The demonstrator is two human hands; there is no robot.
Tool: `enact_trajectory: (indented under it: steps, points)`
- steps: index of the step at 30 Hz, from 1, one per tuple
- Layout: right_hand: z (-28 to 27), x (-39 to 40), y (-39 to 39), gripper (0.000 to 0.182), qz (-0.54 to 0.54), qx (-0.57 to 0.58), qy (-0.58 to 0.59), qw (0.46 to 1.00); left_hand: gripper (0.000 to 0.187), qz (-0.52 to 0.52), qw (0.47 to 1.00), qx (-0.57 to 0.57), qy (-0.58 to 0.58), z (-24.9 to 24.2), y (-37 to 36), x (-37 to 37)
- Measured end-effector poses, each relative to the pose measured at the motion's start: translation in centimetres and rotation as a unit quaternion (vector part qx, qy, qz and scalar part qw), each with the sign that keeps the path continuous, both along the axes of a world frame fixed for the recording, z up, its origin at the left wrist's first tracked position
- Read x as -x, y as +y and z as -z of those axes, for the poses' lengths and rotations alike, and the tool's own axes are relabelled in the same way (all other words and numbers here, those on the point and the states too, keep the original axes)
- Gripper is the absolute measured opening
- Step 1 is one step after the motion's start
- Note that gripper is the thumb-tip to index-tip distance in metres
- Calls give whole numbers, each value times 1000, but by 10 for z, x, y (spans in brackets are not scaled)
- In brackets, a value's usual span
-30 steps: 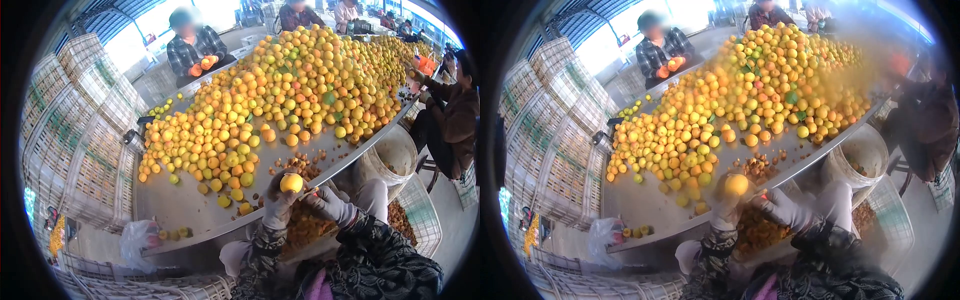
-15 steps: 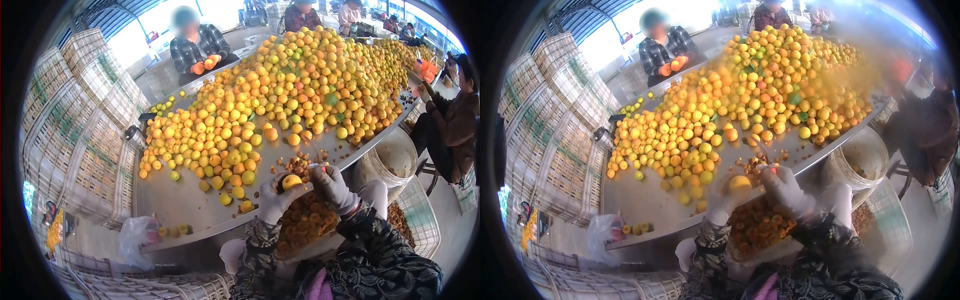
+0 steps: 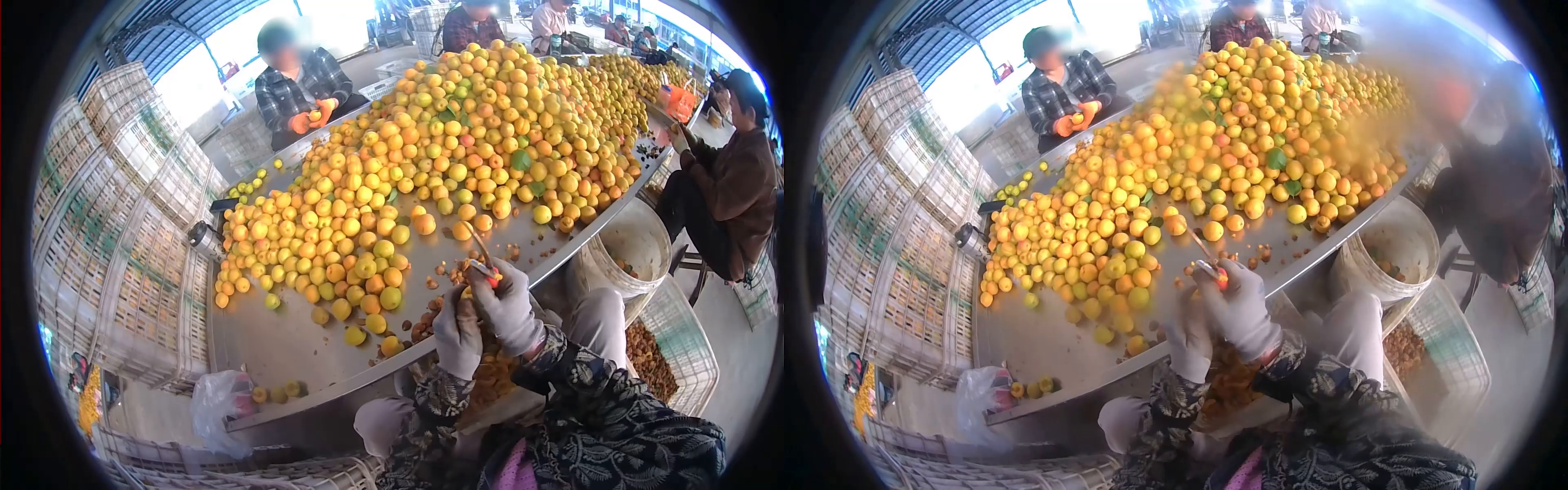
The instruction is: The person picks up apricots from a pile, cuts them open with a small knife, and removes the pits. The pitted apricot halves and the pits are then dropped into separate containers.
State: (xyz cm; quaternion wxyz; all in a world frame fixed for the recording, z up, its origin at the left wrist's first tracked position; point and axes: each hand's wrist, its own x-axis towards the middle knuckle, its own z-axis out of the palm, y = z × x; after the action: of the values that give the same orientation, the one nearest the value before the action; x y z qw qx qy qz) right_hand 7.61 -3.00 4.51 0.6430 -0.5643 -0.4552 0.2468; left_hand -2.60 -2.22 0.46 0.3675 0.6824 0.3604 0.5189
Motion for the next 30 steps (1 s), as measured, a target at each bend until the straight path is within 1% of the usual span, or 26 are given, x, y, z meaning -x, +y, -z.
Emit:
enact_trajectory:
  steps: [1, 2, 3, 4, 6, 7, 9, 11, 12, 13, 14, 15, 16, 17, 18, 19, 20, 21, 22, 23, 24, 25, 26, 27, 28, 30]
  points:
    - [-3, -2, 0, 17, -2, -27, -46, 999, 40, 27, 997, 38, -66, 8, 6, -1]
    - [-3, -2, 2, 17, -2, -25, -46, 999, 41, 54, 987, 76, -132, 15, 9, -2]
    - [-3, -4, 4, 19, 7, -34, -112, 993, 39, 96, 960, 124, -232, 21, 8, -5]
    - [-3, -5, 5, 20, 16, -42, -178, 983, 39, 95, 959, 126, -234, 21, 7, -4]
    - [-5, -10, 5, 21, -1, -38, -207, 978, 33, 119, 934, 251, -224, 20, 7, 2]
    - [-3, -13, 6, 21, -15, -48, -235, 971, 33, 119, 934, 253, -223, 14, 6, 4]
    - [-3, -20, 6, 21, -26, -58, -262, 963, 29, 142, 861, 406, -271, -2, 3, 4]
    - [-4, -28, 3, 17, -92, -68, -335, 935, 30, 154, 858, 417, -257, -3, 4, 1]
    - [1, -26, 4, 17, -93, -67, -335, 935, 31, 165, 855, 427, -244, -2, 3, 0]
    - [11, -23, 8, 14, -112, -44, -145, 982, 31, 165, 856, 425, -245, 7, 3, 2]
    - [21, -22, 14, 11, -129, -21, 51, 990, 19, 250, 819, 405, -321, 20, 5, 4]
    - [35, -28, 18, 9, -122, -51, 170, 976, 17, 331, 770, 381, -391, 32, 7, 6]
    - [34, -35, 17, 9, -121, -52, 172, 976, 17, 332, 770, 381, -389, 24, 6, 6]
    - [31, -43, 14, 12, -82, -82, -10, 993, 18, 248, 885, 331, -213, 6, 3, 6]
    - [29, -48, 10, 15, -38, -106, -193, 975, 20, 153, 952, 264, -26, -12, -1, 7]
    - [26, -45, 5, 22, -107, -57, 5, 993, 24, 148, 964, 198, 99, -31, -4, 10]
    - [28, -48, 6, 22, -104, -56, 5, 993, 24, 151, 963, 199, 101, -20, -1, 8]
    - [32, -52, 8, 19, -97, -106, -88, 986, 23, 175, 971, 163, 2, -2, 5, 5]
    - [33, -53, 10, 19, -90, -155, -181, 967, 35, 196, 968, 127, -96, 2, 8, 3]
    - [34, -52, 5, 10, -131, -57, -73, 987, 29, 200, 927, 303, -93, -13, 3, 5]
    - [35, -51, 2, 10, -129, -54, -70, 988, 29, 201, 926, 306, -91, -3, 4, 3]
    - [35, -50, -1, 7, -166, 6, 133, 977, 27, 160, 950, 255, -84, 13, 4, 0]
    - [29, -47, -3, 10, -196, 65, 331, 921, 26, 118, 969, 203, -77, 11, 4, -3]
    - [35, -46, -2, 12, -188, 77, 298, 933, 27, 90, 983, 156, -29, 5, 2, -3]
    - [36, -45, -1, 12, -189, 78, 298, 932, 27, 88, 983, 156, -28, 0, 0, -5]
    - [36, -40, 3, 18, -139, 91, 254, 953, 27, 96, 969, 183, -135, -3, -3, -10]
